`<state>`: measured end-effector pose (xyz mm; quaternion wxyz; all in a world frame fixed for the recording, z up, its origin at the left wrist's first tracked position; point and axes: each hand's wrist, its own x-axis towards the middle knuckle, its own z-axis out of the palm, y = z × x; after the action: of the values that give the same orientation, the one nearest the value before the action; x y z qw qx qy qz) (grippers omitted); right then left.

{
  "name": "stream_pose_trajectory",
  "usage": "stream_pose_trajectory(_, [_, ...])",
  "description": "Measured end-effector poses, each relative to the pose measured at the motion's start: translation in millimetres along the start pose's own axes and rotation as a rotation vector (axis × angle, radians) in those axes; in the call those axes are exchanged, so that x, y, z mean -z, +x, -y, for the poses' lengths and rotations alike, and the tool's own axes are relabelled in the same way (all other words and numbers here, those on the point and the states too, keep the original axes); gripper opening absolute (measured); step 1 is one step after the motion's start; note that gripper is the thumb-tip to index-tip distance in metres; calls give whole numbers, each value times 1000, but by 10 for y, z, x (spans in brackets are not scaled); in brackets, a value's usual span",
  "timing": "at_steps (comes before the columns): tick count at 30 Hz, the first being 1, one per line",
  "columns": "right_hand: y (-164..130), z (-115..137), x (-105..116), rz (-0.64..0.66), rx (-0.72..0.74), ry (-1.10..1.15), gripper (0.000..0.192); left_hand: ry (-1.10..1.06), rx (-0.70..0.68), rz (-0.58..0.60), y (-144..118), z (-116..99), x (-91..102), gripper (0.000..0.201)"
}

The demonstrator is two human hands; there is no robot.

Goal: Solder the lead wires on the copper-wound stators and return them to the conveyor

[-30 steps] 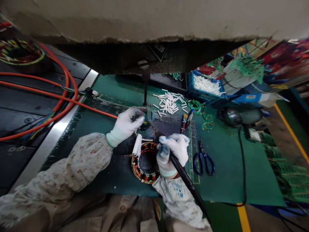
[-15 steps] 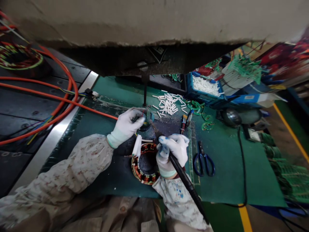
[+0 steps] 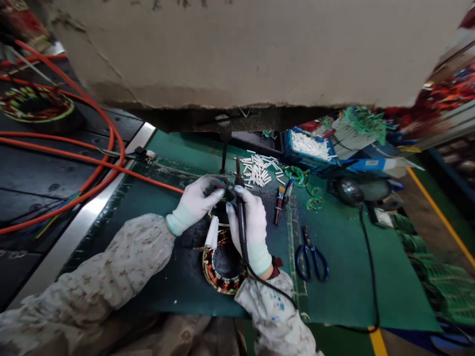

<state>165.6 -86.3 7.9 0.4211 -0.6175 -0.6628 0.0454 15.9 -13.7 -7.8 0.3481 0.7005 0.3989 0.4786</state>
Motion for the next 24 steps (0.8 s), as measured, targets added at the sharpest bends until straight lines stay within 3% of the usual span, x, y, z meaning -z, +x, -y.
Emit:
stream_pose_trajectory(3, [-53,-28,-1,-23,28,-23,33,7,34,-7,22,2,-7,9])
stream_pose_trajectory(8, [-149,-46,101,-366,186,72,14,13,86,-15,16,23,-22,10])
stream_pose_trajectory(10, [-181,-32,151,-435,235,83,20,10,85,-13,6,29,-22,11])
stream_pose_trajectory(24, [-176,1,172,-409,275,48,26,19,73,-14,-6,19,-22,10])
